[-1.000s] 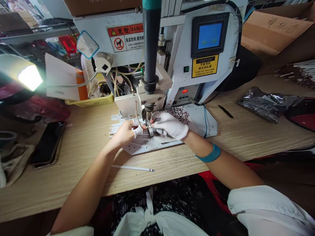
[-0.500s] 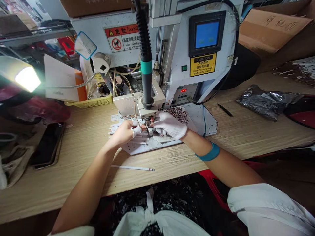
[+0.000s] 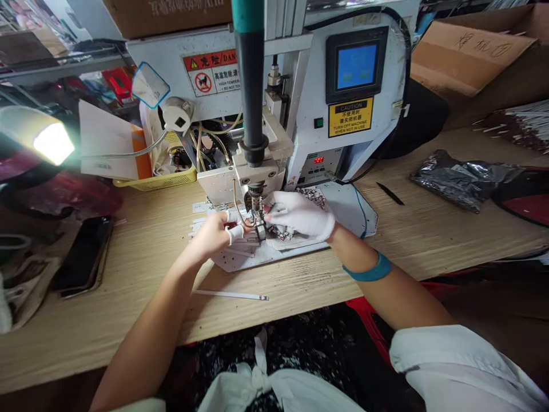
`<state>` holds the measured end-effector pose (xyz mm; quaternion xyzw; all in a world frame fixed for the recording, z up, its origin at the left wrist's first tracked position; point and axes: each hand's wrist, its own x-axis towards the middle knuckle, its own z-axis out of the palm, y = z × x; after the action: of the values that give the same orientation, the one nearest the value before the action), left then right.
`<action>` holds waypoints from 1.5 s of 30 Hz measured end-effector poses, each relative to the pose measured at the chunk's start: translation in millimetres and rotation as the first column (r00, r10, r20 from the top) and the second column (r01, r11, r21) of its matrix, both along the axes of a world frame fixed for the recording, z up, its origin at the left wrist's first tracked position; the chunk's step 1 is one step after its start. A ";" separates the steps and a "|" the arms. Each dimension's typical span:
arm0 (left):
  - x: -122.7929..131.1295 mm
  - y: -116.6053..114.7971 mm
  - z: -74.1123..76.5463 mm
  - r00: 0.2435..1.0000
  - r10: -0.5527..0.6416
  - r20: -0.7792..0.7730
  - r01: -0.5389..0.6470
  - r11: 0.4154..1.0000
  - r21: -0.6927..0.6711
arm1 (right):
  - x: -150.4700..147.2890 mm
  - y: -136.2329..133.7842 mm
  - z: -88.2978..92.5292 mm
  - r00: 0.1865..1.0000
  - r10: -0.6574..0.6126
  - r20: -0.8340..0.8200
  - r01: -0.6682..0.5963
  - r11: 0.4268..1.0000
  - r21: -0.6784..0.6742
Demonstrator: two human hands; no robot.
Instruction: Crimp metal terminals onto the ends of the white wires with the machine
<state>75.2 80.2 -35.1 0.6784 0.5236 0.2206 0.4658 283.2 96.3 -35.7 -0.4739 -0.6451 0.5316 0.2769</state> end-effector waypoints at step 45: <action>3.3 0.8 -12.8 0.992 0.021 0.124 -0.016 0.999 -0.038 | -15.8 -1.0 -10.7 0.977 -0.066 -0.203 0.010 0.964 -0.264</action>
<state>78.5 81.0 -47.9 0.6497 0.5037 0.2571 0.5081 267.4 95.3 -46.4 -0.4597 -0.5272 0.6537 0.2888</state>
